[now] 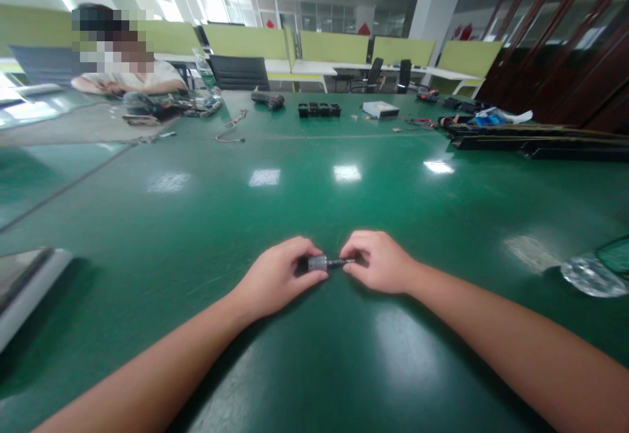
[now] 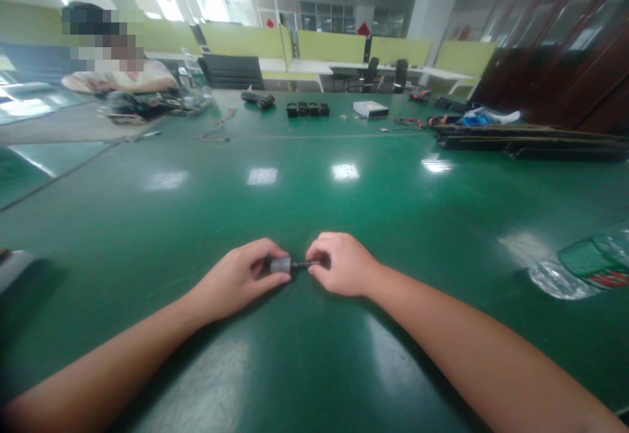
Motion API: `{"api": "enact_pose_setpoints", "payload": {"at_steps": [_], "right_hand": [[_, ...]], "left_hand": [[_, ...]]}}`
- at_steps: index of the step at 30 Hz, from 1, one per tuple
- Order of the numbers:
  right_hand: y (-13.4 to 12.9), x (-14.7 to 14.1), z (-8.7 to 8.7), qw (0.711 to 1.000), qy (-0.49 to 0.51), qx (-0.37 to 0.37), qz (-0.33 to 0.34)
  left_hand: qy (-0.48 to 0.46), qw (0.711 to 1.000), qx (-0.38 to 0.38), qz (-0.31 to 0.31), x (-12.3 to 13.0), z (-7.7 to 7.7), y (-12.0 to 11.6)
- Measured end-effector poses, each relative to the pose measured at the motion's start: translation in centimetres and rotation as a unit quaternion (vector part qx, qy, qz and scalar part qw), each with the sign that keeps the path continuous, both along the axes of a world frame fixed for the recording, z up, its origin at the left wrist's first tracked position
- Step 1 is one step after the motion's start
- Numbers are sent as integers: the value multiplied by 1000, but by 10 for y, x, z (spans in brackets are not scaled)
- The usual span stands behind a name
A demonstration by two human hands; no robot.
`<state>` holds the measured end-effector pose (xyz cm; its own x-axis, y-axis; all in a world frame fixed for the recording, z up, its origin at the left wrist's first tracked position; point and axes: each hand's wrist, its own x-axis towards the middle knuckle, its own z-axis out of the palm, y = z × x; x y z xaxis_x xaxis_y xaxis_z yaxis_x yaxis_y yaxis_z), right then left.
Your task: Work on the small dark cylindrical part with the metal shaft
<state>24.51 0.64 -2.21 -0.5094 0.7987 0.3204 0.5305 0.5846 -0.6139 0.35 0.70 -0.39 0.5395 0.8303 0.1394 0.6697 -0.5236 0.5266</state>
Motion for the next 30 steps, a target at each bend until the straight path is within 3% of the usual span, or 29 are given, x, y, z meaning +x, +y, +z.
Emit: {"api": "enact_pose_setpoints", "payload": {"at_steps": [30], "right_hand": [[2, 3, 3, 1000, -8, -22, -15]], "left_hand": [[-1, 1000, 3, -2, 0, -1, -1]]}}
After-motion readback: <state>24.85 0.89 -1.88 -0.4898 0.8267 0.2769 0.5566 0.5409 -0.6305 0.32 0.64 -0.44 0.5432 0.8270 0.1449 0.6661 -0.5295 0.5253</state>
